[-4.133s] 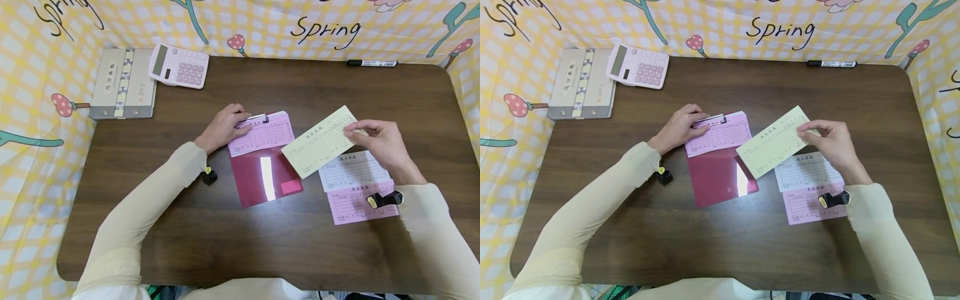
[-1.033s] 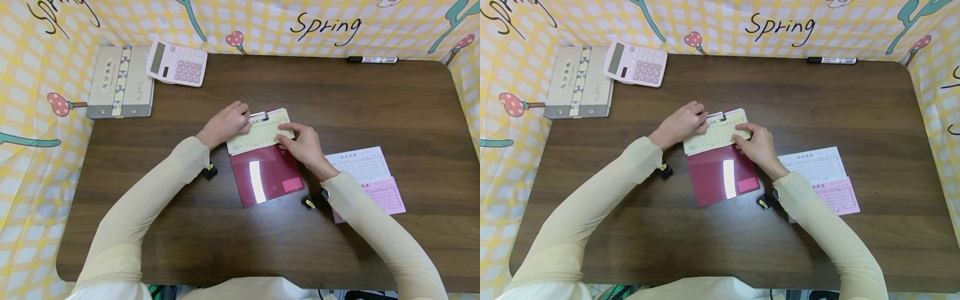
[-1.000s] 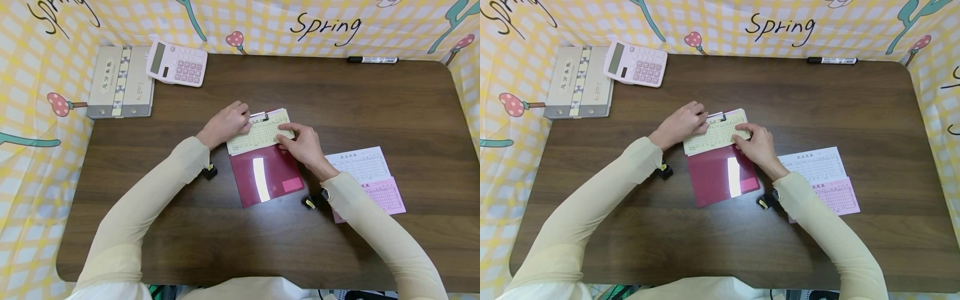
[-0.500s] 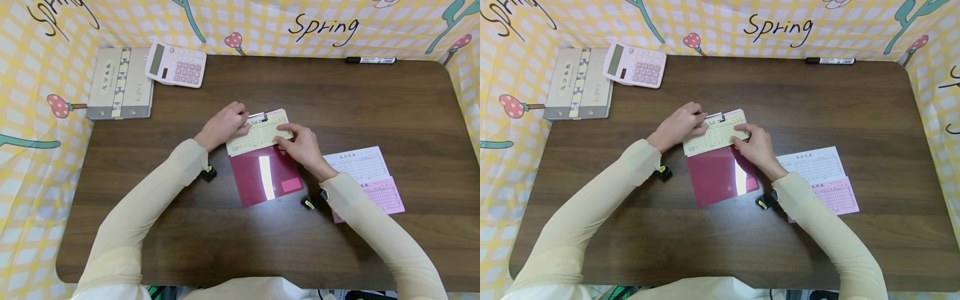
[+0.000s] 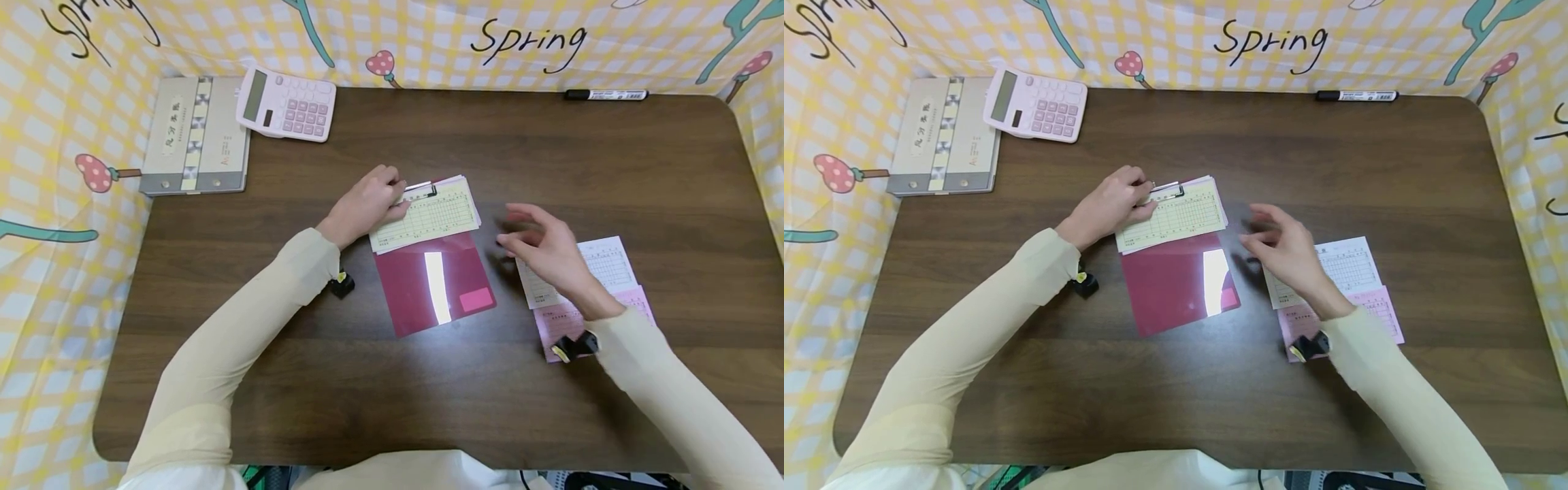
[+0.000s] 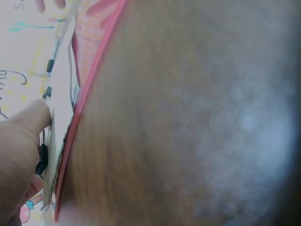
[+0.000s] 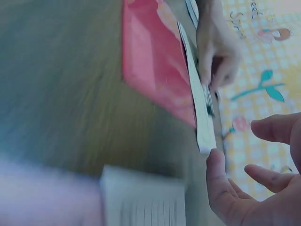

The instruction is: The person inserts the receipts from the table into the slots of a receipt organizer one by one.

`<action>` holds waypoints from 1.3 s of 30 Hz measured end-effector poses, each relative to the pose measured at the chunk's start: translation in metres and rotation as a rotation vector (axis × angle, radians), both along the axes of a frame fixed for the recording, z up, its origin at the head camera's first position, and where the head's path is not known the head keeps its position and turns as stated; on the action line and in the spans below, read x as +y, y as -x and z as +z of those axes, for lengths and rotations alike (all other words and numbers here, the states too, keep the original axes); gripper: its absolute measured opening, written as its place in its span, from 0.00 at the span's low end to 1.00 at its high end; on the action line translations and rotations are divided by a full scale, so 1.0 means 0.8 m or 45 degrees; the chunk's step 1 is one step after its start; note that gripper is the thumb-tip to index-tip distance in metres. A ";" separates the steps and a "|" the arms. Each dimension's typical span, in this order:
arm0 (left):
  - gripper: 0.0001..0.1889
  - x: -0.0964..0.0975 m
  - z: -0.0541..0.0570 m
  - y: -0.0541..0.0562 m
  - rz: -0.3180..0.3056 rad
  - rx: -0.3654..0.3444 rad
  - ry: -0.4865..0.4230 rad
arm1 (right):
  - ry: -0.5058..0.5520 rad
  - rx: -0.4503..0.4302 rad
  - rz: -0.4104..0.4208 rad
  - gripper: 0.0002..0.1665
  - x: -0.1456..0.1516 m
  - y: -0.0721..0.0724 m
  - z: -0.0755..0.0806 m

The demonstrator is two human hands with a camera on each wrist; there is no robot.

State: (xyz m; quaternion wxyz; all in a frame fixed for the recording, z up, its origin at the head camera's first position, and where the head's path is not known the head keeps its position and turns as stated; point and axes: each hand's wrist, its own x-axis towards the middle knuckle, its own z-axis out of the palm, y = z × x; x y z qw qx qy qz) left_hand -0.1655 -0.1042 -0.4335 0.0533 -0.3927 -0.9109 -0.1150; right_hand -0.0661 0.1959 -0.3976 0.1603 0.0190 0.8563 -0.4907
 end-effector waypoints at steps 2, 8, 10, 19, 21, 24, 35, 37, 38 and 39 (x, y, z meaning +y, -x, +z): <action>0.17 0.000 -0.001 0.001 -0.005 -0.002 -0.014 | -0.055 0.026 -0.016 0.35 0.021 -0.014 0.006; 0.17 -0.001 -0.003 0.002 -0.004 -0.027 -0.041 | -0.271 0.141 -0.058 0.36 0.071 -0.054 0.015; 0.17 0.000 -0.003 0.002 0.004 -0.038 -0.041 | -0.364 0.205 -0.060 0.38 0.083 -0.064 0.014; 0.17 0.002 -0.003 0.000 0.009 -0.023 -0.064 | -0.737 0.187 -0.105 0.53 0.132 -0.094 0.004; 0.17 0.002 -0.004 0.000 0.006 -0.026 -0.071 | -0.794 0.104 -0.112 0.60 0.141 -0.102 0.003; 0.17 0.002 -0.004 0.000 0.013 -0.025 -0.068 | -0.881 -0.020 -0.118 0.73 0.147 -0.116 0.000; 0.16 0.001 -0.005 0.000 0.012 -0.023 -0.097 | -0.960 -0.012 -0.167 0.70 0.151 -0.140 -0.012; 0.16 0.001 -0.005 0.000 0.011 -0.022 -0.100 | -0.925 -0.002 -0.155 0.68 0.154 -0.140 -0.012; 0.16 0.002 -0.005 0.000 0.011 -0.020 -0.099 | -0.907 -0.012 -0.151 0.68 0.156 -0.140 -0.012; 0.17 0.002 -0.006 0.000 0.010 -0.018 -0.097 | -0.886 -0.022 -0.147 0.67 0.158 -0.140 -0.012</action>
